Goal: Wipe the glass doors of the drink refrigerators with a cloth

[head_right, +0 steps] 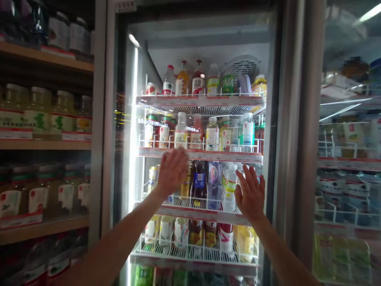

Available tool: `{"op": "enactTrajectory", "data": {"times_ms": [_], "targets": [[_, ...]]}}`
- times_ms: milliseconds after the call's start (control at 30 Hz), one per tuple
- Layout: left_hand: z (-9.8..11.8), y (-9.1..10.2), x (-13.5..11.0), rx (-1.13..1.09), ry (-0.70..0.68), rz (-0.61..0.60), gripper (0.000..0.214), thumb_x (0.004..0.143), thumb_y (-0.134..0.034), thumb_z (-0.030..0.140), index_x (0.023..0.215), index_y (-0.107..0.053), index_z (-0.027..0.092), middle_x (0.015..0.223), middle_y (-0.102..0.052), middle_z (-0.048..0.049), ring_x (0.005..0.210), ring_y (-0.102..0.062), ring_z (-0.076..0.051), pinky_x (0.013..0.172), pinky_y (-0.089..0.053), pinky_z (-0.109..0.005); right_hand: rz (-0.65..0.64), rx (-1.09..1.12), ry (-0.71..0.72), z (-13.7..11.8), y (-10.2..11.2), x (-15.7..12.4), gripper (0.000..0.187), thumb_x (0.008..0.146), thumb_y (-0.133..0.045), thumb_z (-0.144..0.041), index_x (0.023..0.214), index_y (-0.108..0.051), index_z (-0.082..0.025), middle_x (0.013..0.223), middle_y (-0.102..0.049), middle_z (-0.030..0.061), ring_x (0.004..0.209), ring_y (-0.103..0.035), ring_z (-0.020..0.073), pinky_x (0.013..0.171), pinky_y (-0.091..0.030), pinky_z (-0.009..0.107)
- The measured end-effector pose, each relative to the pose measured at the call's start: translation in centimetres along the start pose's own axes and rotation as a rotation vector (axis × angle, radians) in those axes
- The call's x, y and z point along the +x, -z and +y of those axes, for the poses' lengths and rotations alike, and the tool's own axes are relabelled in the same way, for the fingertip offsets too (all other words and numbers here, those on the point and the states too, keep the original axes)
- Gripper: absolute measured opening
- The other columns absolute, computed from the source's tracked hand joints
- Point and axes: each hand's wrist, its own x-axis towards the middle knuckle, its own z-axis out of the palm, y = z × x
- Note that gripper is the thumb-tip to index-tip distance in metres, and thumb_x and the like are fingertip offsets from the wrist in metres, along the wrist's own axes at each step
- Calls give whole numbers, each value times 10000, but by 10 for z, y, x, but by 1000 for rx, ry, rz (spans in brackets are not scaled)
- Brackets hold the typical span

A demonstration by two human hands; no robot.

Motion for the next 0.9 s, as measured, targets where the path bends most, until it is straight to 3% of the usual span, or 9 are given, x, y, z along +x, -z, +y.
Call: {"op": "enactTrajectory", "data": {"times_ms": [67, 133, 300, 367, 433, 533, 600, 800, 900], "targets": [[-27, 1, 17, 31, 333, 118, 482, 905, -362, 324, 1348, -416, 143, 1441, -391, -135, 1375, -266, -279, 1120, -183, -516, -8, -8, -4, -1, 0, 0, 557, 846, -463, -184, 1391, -364, -240, 1446, -406, 100, 1366, -322, 249, 1109, -237, 482], [-29, 0, 26, 43, 463, 151, 514, 902, -363, 334, 1367, -385, 118, 1449, -368, -160, 1372, -261, -309, 1105, -192, -550, -6, -18, -11, -1, -1, 1, 551, 850, -456, -188, 1390, -364, -245, 1442, -412, 100, 1362, -330, 250, 1106, -240, 483], [39, -4, -4, -39, -253, -107, 451, 903, -393, 290, 1347, -410, 214, 1452, -393, -34, 1407, -189, -218, 1163, -103, -485, -1, -7, -15, -1, 0, 0, 552, 854, -457, -185, 1393, -357, -245, 1435, -422, 101, 1362, -330, 242, 1107, -239, 476], [44, -4, -8, -61, -460, -143, 429, 902, -407, 299, 1326, -433, 232, 1444, -406, -11, 1412, -175, -198, 1171, -90, -461, -24, 6, -19, -1, 1, 1, 559, 860, -447, -188, 1404, -338, -253, 1451, -400, 93, 1373, -309, 240, 1112, -229, 479], [28, -4, 6, -39, -350, -102, 421, 903, -409, 295, 1316, -446, 224, 1431, -424, -25, 1407, -194, -199, 1169, -119, -441, -70, 31, -18, 0, 5, 2, 563, 869, -432, -197, 1416, -315, -266, 1468, -374, 84, 1380, -293, 239, 1115, -229, 481], [1, -7, 45, 9, 119, 64, 456, 903, -395, 279, 1349, -411, 187, 1433, -413, -84, 1390, -242, -240, 1153, -160, -474, -101, 73, -55, 4, 16, 4, 574, 884, -408, -212, 1437, -266, -277, 1479, -353, 84, 1383, -285, 240, 1104, -256, 491], [7, -11, 57, 5, 201, 68, 481, 902, -389, 284, 1372, -381, 182, 1446, -393, -92, 1382, -256, -262, 1147, -154, -510, -77, 82, -89, 8, 26, 3, 579, 888, -406, -211, 1442, -251, -279, 1481, -349, 92, 1381, -291, 246, 1093, -274, 502], [109, -19, -8, -148, -536, -194, 436, 908, -381, 271, 1334, -427, 189, 1470, -364, -35, 1401, -211, -225, 1162, -147, -486, -90, 73, -89, 24, 63, -19, 566, 874, -421, -182, 1421, -301, -260, 1468, -366, 108, 1367, -318, 262, 1082, -296, 511], [129, -29, -2, -210, -652, -163, 404, 908, -380, 253, 1300, -461, 194, 1449, -401, -19, 1388, -245, -193, 1162, -183, -440, -107, 59, -91, 37, 79, -29, 573, 867, -425, -173, 1419, -306, -266, 1471, -362, 102, 1360, -331, 267, 1076, -309, 523]]}}
